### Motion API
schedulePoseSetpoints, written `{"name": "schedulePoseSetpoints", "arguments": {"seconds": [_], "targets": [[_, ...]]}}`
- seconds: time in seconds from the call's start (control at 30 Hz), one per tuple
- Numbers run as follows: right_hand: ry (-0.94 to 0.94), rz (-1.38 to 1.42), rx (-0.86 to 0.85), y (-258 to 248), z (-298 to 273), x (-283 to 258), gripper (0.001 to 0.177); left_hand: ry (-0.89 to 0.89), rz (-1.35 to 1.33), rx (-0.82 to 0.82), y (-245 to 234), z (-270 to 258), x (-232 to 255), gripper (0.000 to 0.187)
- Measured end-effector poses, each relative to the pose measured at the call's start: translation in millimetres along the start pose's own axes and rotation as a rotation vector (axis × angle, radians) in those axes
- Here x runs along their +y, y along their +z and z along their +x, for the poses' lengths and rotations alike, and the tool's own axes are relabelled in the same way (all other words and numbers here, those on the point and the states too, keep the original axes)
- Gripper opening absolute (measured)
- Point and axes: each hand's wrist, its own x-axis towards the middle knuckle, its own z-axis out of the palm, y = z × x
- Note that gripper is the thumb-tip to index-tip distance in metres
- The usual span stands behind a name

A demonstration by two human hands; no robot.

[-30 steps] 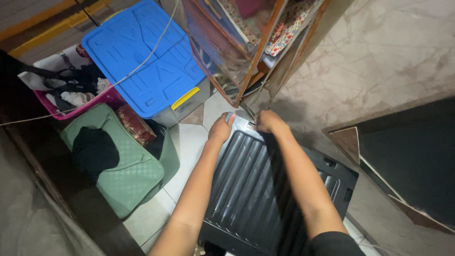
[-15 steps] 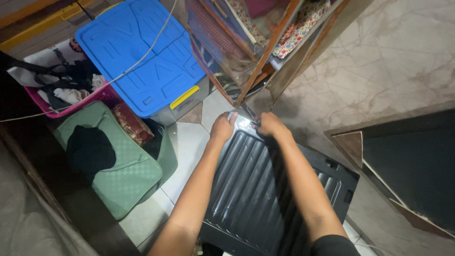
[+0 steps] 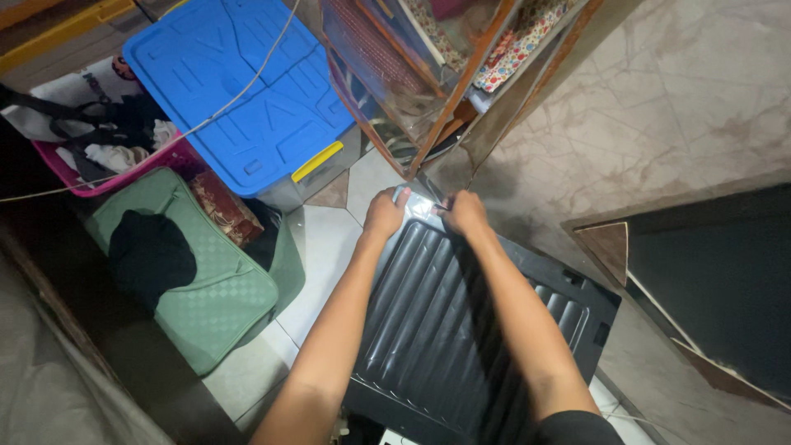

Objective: The person assembles a plastic storage unit by connecting a base with a ribbed lid to a white box using black corner connectors. They then attach two black side panels to the assembled base, aligning and snapping them into place.

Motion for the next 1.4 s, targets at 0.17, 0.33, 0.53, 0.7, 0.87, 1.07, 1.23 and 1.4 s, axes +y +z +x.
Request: {"name": "schedulePoseSetpoints", "arguments": {"seconds": [0.17, 0.33, 0.53, 0.7, 0.87, 1.07, 1.23, 1.4], "targets": [[0.067, -0.097, 0.007, 0, 15, -9, 0.058, 0.105, -0.033, 0.052, 4, 10, -8, 0.050], [-0.086, 0.146, -0.282, -23, 23, 39, 0.054, 0.092, -0.022, 0.065, 14, 6, -12, 0.048], [0.134, 0.423, -0.699, -32, 52, 92, 0.037, 0.129, -0.007, 0.059, 16, 5, -11, 0.048], [0.072, 0.260, -0.849, -8, 61, 100, 0.029, 0.057, -0.002, 0.059, 12, 4, -11, 0.050], [-0.048, 0.328, -0.776, -4, 53, 109, 0.028, 0.071, -0.003, 0.053, 10, 3, -9, 0.049], [0.091, 0.426, -0.826, -9, 51, 105, 0.026, 0.019, 0.014, 0.057, 6, 3, -6, 0.045], [0.059, 0.171, -0.627, -19, 39, 116, 0.035, 0.059, -0.016, 0.100, 4, 2, -5, 0.045], [0.139, 0.636, -0.519, -31, 24, 85, 0.065, -0.059, -0.001, 0.059, 3, 3, -2, 0.052]]}}
